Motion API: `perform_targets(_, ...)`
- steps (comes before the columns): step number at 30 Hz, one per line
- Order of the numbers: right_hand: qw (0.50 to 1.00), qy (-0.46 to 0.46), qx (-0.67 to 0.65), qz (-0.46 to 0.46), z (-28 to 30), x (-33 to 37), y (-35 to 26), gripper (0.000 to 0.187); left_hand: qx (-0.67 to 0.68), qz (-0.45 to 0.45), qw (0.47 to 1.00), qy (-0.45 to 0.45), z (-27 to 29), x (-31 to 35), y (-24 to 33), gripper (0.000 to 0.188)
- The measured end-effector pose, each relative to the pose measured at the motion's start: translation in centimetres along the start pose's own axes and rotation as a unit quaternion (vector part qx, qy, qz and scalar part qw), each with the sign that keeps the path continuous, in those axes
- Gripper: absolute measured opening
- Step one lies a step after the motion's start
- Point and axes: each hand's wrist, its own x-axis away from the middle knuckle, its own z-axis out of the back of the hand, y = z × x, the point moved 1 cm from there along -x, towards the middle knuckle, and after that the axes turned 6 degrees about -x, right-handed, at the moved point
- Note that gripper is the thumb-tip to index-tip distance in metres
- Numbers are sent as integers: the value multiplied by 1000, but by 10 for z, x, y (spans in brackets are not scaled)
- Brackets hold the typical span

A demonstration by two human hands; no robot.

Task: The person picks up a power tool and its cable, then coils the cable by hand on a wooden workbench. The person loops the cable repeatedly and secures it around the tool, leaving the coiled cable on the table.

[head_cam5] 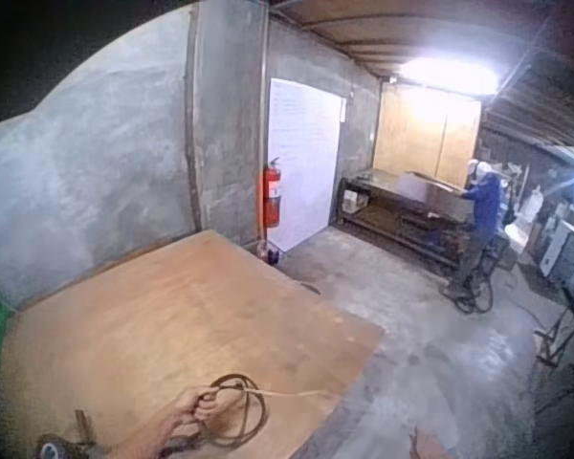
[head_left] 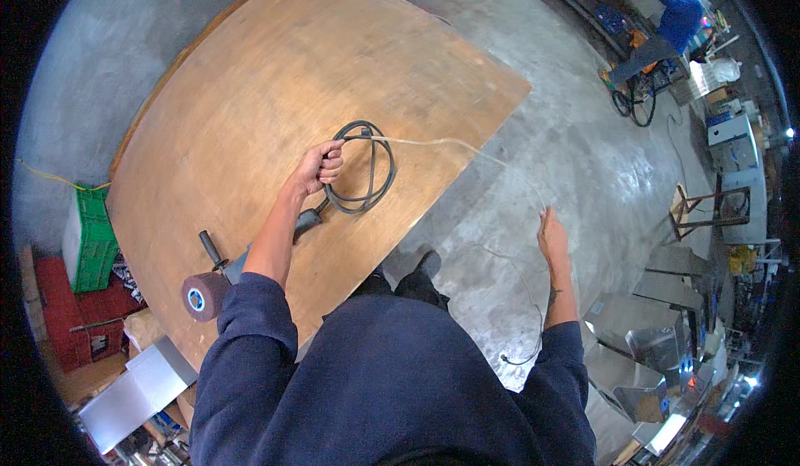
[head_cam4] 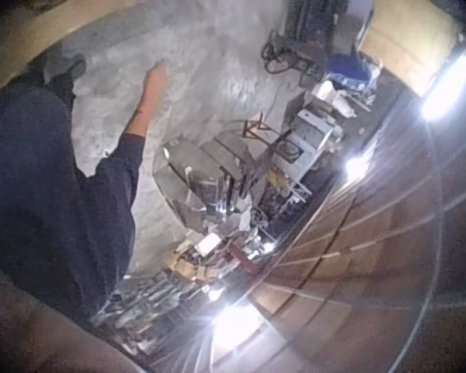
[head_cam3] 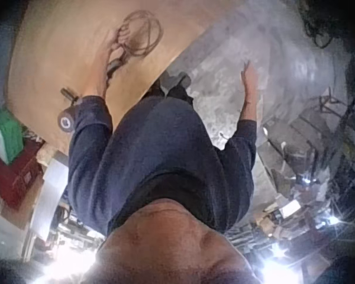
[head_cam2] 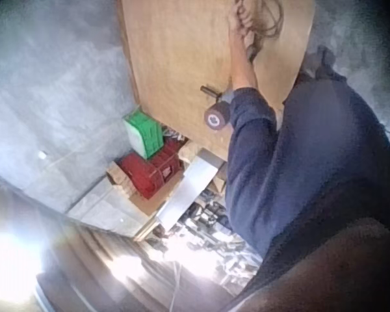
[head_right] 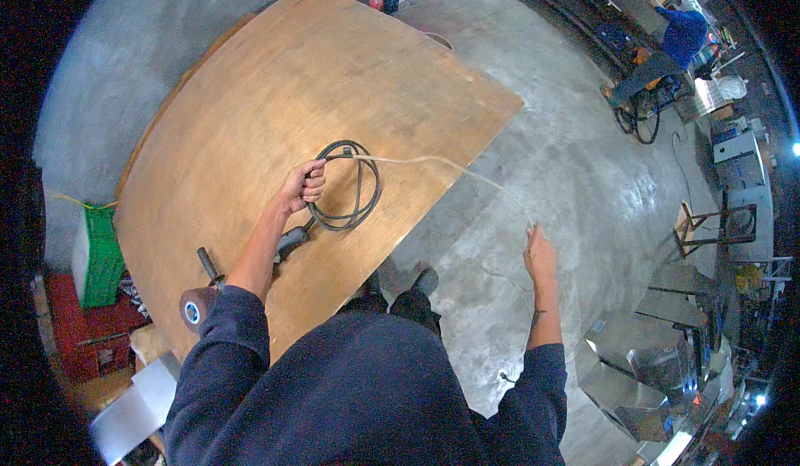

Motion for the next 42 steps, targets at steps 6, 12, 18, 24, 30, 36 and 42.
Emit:
perform_targets(6,971,-73,65,217,72,1,-141,26,-1,-16,1000,19,5,6,-3,41)
perform_targets(12,913,-170,47,368,115,4,-224,27,-17,-18,1000,16,-2,6,-6,41)
perform_targets(18,891,-191,36,410,134,-4,-275,25,-27,-30,999,-3,-5,7,-11,40)
perform_targets(24,837,-251,211,438,95,7,-308,18,-73,-48,996,13,-19,10,-13,42)
perform_targets(30,805,-268,207,487,65,17,-351,18,-129,-74,989,18,-29,20,-16,41)
perform_targets(36,710,-443,-72,543,11,-29,-399,21,-134,-64,989,22,-37,18,-22,36)
perform_targets(42,760,-364,-264,469,4,-63,-416,24,-139,-92,986,-1,-50,24,-18,28)
